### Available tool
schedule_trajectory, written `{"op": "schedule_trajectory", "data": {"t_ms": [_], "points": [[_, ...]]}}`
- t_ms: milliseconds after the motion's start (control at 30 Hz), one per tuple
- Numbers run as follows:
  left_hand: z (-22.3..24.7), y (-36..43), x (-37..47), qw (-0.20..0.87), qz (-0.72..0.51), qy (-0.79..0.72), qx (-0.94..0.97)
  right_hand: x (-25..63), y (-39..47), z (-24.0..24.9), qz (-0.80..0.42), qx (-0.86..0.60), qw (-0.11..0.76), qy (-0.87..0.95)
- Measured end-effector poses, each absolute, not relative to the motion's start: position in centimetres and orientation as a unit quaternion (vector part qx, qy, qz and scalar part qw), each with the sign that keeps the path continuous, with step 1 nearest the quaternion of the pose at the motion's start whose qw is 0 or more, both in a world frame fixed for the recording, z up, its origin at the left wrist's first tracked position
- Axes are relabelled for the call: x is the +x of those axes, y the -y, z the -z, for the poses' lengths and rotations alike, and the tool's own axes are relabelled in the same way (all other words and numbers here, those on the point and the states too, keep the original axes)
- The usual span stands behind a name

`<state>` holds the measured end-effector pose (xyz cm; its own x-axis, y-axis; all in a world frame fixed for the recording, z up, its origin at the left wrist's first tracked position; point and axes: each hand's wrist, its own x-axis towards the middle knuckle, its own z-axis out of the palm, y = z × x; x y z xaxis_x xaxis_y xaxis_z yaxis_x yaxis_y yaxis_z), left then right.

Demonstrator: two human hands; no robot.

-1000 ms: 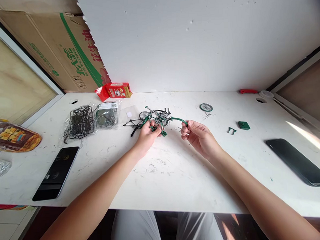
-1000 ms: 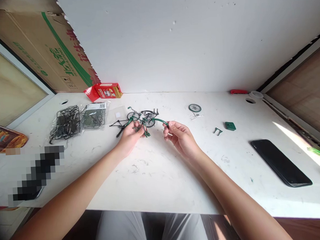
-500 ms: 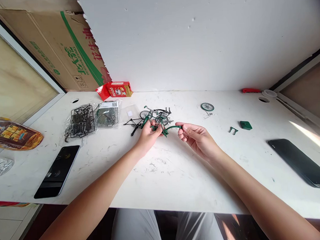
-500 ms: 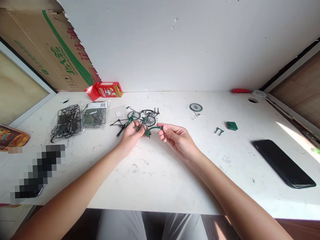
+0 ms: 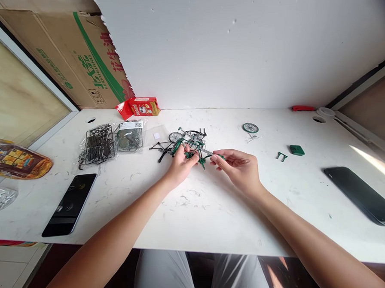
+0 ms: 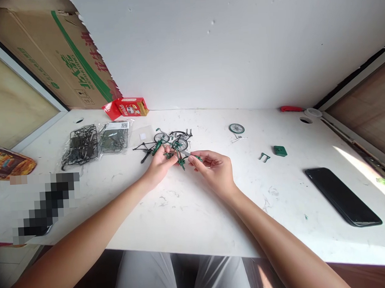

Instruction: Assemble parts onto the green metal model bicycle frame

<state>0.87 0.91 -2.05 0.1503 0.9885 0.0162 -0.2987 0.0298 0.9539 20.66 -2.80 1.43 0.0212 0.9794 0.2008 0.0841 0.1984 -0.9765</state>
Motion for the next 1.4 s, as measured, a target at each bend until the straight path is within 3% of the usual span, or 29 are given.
{"op": "schedule_trajectory", "data": {"t_ms": [400,1033,1400], "points": [[1.6,0.0,1.1,0.643,-0.495,-0.349,0.468,20.5,2.8,-1.2,-0.431,-0.449,0.576,0.530],[1.2,0.6,1.8,0.634,-0.509,-0.341,0.472,20.3,3.6,-0.8,-0.297,-0.462,0.551,0.628],[0.7,0.5,1.6,0.649,-0.511,-0.362,0.431,20.7,3.4,-0.3,-0.354,-0.431,0.528,0.640]]}}
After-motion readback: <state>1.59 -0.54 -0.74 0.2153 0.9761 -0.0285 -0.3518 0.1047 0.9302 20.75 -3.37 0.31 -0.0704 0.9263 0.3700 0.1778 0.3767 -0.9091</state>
